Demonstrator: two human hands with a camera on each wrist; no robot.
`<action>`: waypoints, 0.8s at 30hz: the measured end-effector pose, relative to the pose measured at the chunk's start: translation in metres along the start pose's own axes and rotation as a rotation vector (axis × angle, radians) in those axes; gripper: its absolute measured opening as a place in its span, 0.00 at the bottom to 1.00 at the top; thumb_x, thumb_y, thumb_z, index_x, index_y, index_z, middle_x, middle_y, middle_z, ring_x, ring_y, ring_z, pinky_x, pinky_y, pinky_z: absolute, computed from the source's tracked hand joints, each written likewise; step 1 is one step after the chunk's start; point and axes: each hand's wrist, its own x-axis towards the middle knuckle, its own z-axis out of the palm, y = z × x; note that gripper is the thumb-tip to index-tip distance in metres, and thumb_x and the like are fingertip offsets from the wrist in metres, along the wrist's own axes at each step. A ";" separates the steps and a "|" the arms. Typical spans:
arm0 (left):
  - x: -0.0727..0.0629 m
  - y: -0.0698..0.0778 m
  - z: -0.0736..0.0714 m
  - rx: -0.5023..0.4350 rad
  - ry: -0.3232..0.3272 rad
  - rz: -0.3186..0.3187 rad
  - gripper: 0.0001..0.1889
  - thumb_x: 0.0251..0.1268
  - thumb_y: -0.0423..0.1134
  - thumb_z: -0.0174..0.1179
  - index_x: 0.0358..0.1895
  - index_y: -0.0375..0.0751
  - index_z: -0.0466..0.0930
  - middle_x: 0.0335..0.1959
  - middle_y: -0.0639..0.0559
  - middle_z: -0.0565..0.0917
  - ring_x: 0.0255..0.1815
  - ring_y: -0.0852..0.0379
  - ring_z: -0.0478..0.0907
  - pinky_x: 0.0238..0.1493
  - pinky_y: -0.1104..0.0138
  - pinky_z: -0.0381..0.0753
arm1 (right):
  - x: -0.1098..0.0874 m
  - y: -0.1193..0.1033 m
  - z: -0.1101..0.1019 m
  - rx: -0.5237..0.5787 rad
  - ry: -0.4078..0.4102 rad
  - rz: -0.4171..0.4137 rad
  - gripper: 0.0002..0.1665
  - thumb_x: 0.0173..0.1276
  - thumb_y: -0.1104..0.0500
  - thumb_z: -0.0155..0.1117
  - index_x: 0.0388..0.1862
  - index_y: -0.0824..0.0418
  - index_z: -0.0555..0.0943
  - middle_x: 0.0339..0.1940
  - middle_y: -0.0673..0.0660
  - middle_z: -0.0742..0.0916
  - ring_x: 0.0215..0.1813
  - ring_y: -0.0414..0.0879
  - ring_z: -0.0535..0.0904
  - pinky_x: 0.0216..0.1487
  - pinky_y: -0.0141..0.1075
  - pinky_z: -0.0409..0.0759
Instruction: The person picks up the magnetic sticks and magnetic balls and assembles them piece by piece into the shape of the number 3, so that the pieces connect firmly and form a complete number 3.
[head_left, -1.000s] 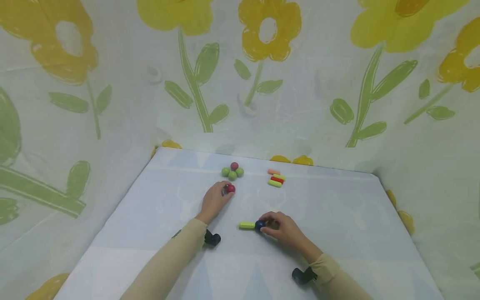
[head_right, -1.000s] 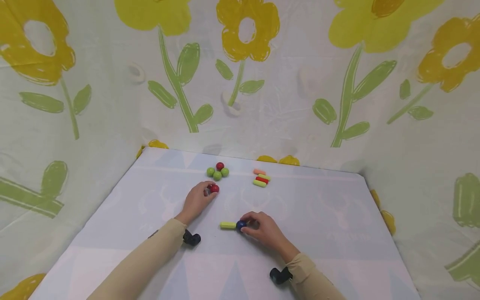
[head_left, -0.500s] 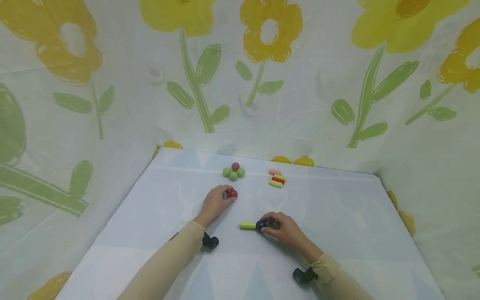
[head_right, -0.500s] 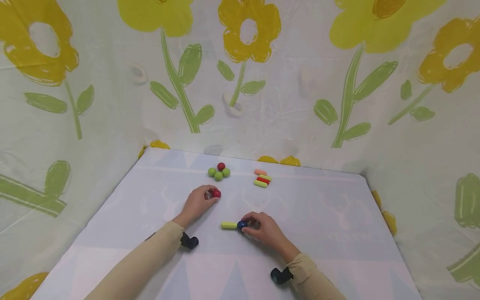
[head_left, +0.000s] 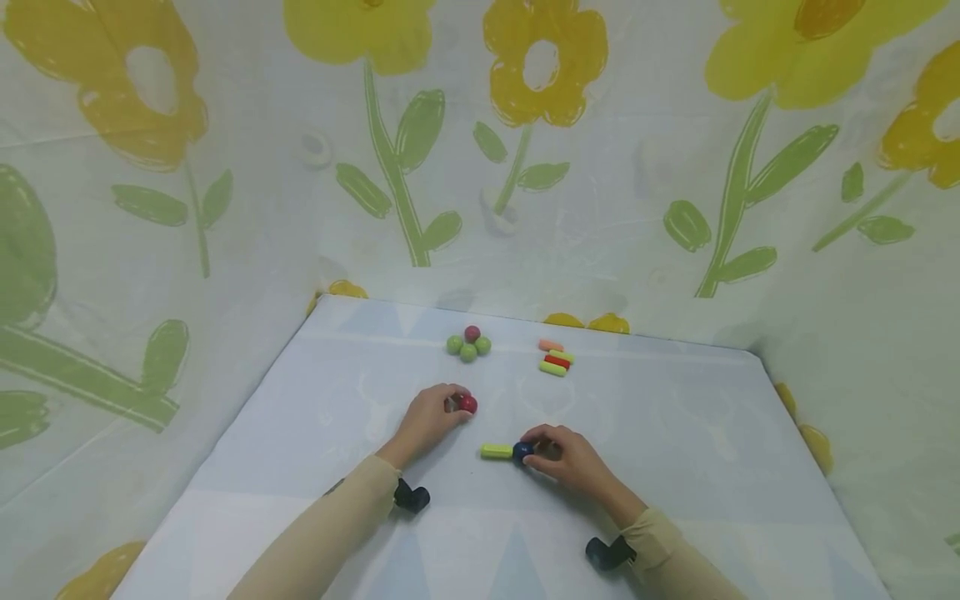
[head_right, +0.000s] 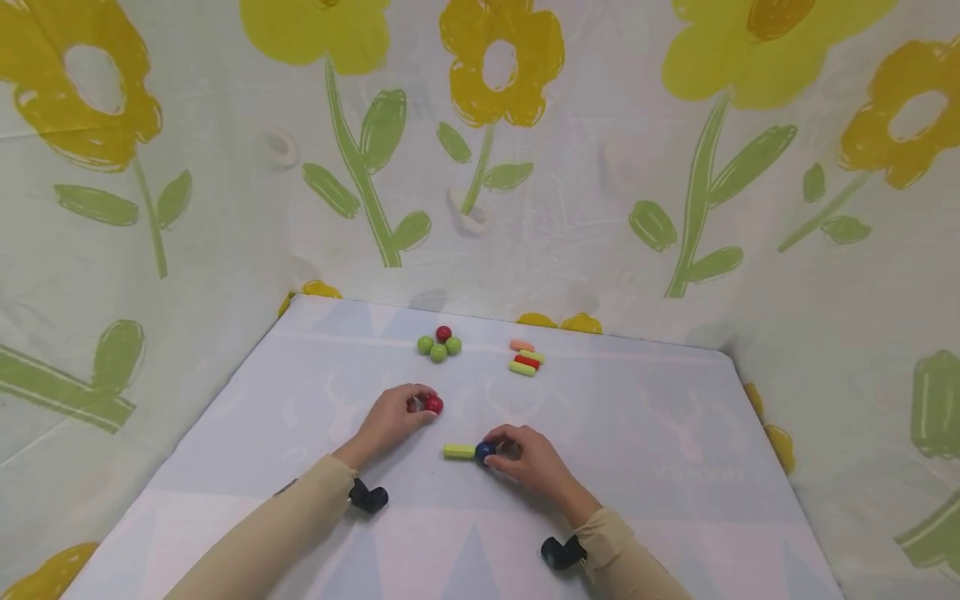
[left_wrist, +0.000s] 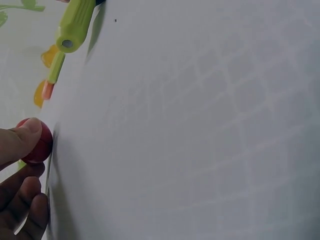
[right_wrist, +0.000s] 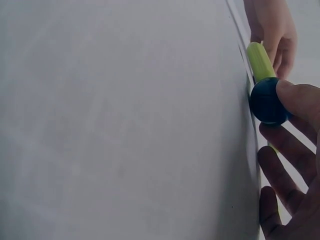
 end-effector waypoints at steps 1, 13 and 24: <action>-0.002 0.000 0.000 -0.002 -0.005 -0.004 0.17 0.60 0.41 0.74 0.52 0.48 0.86 0.33 0.59 0.80 0.32 0.59 0.72 0.37 0.64 0.72 | 0.000 0.000 0.000 0.000 0.000 0.000 0.16 0.66 0.50 0.75 0.52 0.45 0.84 0.44 0.39 0.84 0.46 0.41 0.77 0.49 0.36 0.79; -0.020 0.003 -0.005 -0.006 -0.087 0.000 0.17 0.62 0.42 0.73 0.54 0.50 0.85 0.32 0.61 0.79 0.33 0.59 0.72 0.35 0.66 0.73 | 0.001 -0.004 0.000 0.004 -0.004 0.011 0.16 0.66 0.50 0.74 0.52 0.45 0.84 0.44 0.40 0.84 0.46 0.41 0.77 0.49 0.36 0.79; -0.030 0.000 -0.008 -0.010 -0.120 0.033 0.16 0.61 0.42 0.74 0.53 0.50 0.86 0.31 0.62 0.78 0.30 0.61 0.71 0.32 0.68 0.71 | 0.003 -0.004 0.001 0.003 -0.006 0.014 0.16 0.67 0.50 0.74 0.52 0.45 0.84 0.43 0.40 0.84 0.46 0.40 0.77 0.49 0.37 0.79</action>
